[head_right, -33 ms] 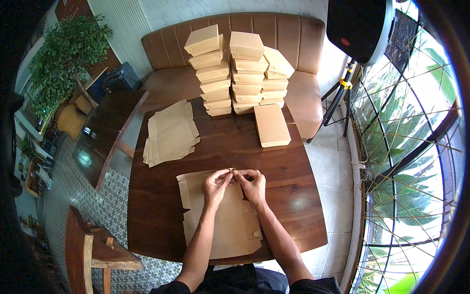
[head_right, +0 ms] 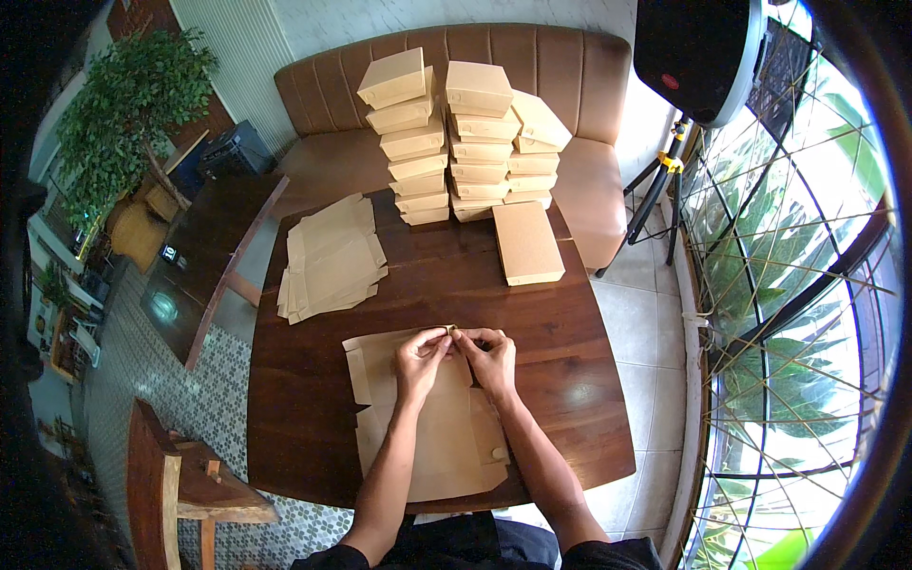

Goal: The person assembles flat cardboard boxes by folding the side flaps, inserting tabs into slots, and closing the top flaps. The person repeats this process for multiple boxes, stacking the completed boxes on the table.

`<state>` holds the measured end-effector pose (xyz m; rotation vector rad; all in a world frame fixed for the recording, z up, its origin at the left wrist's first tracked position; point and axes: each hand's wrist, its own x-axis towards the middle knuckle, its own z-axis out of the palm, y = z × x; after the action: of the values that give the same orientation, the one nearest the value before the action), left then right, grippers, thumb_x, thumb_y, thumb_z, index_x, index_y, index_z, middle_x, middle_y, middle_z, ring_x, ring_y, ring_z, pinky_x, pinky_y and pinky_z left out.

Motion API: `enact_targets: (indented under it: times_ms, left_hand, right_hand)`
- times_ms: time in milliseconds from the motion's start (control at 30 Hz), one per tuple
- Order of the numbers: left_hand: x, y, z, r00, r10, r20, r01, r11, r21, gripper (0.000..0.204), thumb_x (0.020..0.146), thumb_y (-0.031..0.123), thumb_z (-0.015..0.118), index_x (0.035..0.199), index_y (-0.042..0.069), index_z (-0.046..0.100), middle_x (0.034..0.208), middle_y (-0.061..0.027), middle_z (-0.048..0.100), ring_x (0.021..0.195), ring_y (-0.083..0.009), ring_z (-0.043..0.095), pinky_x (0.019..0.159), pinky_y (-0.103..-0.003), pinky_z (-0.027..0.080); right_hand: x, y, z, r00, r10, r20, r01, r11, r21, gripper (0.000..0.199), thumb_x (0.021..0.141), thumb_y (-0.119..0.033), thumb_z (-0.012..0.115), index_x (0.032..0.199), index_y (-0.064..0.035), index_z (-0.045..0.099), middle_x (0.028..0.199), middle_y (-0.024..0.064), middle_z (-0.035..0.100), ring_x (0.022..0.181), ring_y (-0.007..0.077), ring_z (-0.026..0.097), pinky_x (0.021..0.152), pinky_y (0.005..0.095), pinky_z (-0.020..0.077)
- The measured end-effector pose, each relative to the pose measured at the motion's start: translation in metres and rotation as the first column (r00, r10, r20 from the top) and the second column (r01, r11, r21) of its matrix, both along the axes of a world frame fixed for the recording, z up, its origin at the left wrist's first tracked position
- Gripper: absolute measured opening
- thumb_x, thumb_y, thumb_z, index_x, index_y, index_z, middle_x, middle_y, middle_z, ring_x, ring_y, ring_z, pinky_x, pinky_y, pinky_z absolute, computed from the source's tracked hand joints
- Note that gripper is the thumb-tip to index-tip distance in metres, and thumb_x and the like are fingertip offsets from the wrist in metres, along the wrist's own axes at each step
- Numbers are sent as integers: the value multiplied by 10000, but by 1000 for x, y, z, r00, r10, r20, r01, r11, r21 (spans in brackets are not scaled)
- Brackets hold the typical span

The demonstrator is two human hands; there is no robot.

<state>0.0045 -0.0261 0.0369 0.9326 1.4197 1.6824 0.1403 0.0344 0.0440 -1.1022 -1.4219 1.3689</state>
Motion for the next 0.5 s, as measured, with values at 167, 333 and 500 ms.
enact_targets:
  times_ms: [167, 333, 500]
  left_hand:
    - [8, -7, 1, 1000, -2, -15, 1, 998, -56, 332, 1076, 113, 698, 1354, -69, 701, 1122, -148, 791, 949, -169, 766, 821, -306, 656]
    - [15, -15, 7, 993, -27, -117, 25, 999, -21, 398, 1095, 135, 670, 1439, -63, 644, 1228, -145, 743, 967, -170, 753, 827, -309, 654]
    - [24, -17, 9, 989, -24, -143, 26, 1000, 17, 409, 1070, 90, 682, 1459, -33, 643, 1182, -125, 712, 914, -158, 742, 809, -287, 637]
  right_hand:
    - [0, -1, 0, 997, -8, -74, 3, 998, -67, 248, 971, -228, 854, 1025, 15, 840, 913, 55, 779, 833, 91, 677, 735, 269, 544]
    - [2, 1, -1, 995, 33, -91, -39, 997, -68, 220, 988, -193, 835, 1037, 22, 830, 930, 38, 786, 827, 73, 682, 747, 241, 553]
    - [-1, 1, -5, 979, 11, -202, -30, 995, -93, 225, 1010, -193, 813, 1036, 30, 802, 918, 12, 773, 797, 59, 670, 700, 224, 547]
